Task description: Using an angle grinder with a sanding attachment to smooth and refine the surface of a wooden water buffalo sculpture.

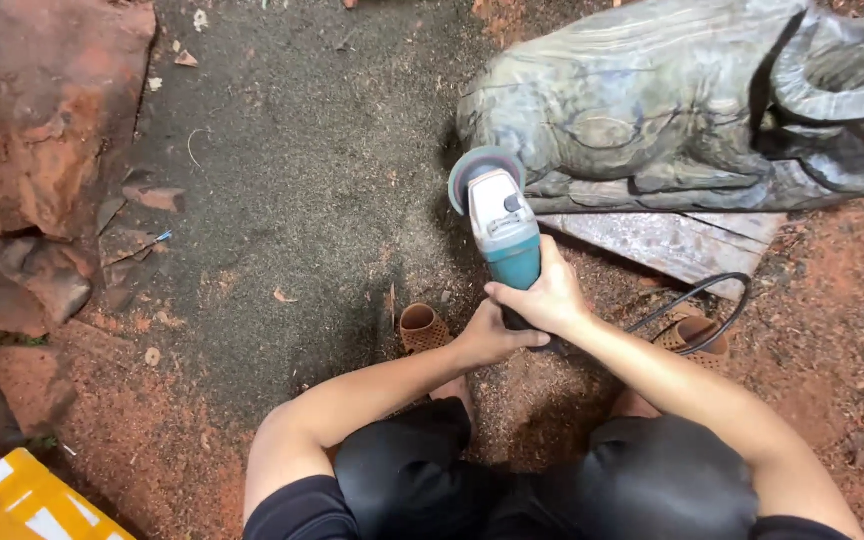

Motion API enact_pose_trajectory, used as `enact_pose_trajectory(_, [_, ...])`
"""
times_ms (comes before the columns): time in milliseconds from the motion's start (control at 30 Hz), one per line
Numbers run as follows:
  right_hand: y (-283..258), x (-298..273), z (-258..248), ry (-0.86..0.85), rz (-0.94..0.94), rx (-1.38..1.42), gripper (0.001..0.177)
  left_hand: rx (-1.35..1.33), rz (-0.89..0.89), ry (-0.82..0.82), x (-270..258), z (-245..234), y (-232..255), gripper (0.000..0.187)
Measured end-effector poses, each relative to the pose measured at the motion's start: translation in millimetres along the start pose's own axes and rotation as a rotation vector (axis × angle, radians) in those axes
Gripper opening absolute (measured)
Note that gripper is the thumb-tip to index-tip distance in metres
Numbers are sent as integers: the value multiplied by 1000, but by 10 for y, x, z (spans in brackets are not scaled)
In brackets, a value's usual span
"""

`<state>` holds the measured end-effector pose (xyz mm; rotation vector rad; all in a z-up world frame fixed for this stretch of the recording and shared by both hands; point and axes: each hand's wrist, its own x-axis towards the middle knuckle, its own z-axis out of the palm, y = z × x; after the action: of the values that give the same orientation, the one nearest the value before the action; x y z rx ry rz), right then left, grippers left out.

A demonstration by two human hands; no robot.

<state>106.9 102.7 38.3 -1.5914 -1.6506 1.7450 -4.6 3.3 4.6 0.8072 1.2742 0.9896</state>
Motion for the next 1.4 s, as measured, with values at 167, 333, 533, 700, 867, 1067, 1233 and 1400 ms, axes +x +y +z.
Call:
enact_pose_trajectory(167, [-160,-28,-91,-23,31,-9,88,23,-91,-23,7,-20,100,76])
enact_pose_trajectory(333, [-432,-41,-265,-76,22,-4,86,-1,-78,7,66,66,426,60])
enact_pose_trajectory(533, [-526,-21,-412,-83,20,40,87,-5,-141,23,58,96,517,48])
enact_pose_trajectory(700, [-589,-10,-418,-125,42,47,90,4,-123,45,81,74,508,47])
enact_pose_trajectory(867, [-590,62,-380,-96,25,95,90,-20,-91,52,139,-19,575,42])
enact_pose_trajectory(1067, [-689,64,-426,-84,17,134,91,-12,-67,30,149,-36,680,47])
enact_pose_trajectory(1233, [-673,71,-443,-98,19,150,91,24,-78,-1,149,-87,651,46])
enact_pose_trajectory(1400, [-642,109,-433,-120,19,133,92,25,-70,33,132,2,753,47])
